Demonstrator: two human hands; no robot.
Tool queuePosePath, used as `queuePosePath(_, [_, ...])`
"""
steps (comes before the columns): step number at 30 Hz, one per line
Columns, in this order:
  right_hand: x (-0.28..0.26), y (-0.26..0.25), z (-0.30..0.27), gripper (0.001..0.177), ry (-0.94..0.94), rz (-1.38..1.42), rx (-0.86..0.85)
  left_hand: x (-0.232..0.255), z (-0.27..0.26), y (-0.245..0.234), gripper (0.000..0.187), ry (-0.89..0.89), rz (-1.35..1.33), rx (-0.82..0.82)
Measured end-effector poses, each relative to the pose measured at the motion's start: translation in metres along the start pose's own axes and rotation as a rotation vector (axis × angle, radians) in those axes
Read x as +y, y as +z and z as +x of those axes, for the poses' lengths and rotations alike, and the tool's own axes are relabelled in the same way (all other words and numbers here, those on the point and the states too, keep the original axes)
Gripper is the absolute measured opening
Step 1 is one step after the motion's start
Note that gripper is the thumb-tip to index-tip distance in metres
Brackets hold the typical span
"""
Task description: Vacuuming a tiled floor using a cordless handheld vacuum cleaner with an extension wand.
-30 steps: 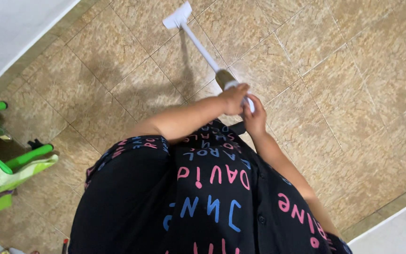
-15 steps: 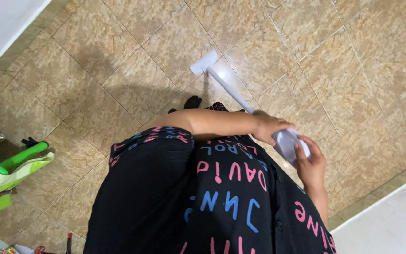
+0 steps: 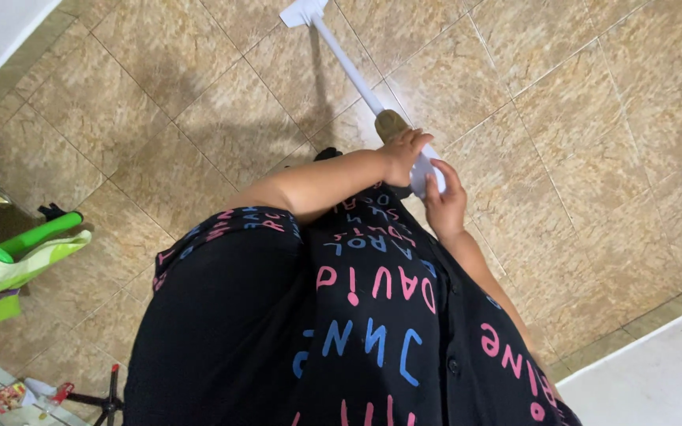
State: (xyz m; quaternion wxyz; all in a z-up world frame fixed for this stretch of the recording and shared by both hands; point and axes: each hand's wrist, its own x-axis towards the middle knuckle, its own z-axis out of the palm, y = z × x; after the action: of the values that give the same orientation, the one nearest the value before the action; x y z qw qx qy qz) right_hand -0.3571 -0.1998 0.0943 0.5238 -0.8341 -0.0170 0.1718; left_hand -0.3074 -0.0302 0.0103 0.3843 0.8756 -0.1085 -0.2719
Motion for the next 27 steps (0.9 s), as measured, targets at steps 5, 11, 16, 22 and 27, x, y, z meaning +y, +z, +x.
queuePosePath(5, [-0.049,-0.065,-0.022,0.025,0.102,-0.169,0.121,0.079,0.01,-0.012,0.11,0.093,-0.015,-0.179])
queuePosePath(11, [-0.079,-0.13,-0.087,0.026,0.391,-0.086,0.23,0.14,-0.002,-0.003,0.112,0.369,0.027,-0.455])
queuePosePath(16, [-0.06,-0.132,-0.068,0.026,0.426,0.018,0.213,0.139,-0.024,-0.052,0.105,0.269,0.07,-0.515])
queuePosePath(22, [-0.04,-0.034,0.033,0.023,0.166,0.011,0.041,0.023,0.001,-0.055,0.093,0.165,-0.075,-0.095])
queuePosePath(27, [-0.022,0.073,0.087,0.023,-0.212,0.105,-0.071,-0.081,-0.017,-0.087,0.105,-0.008,-0.149,0.169])
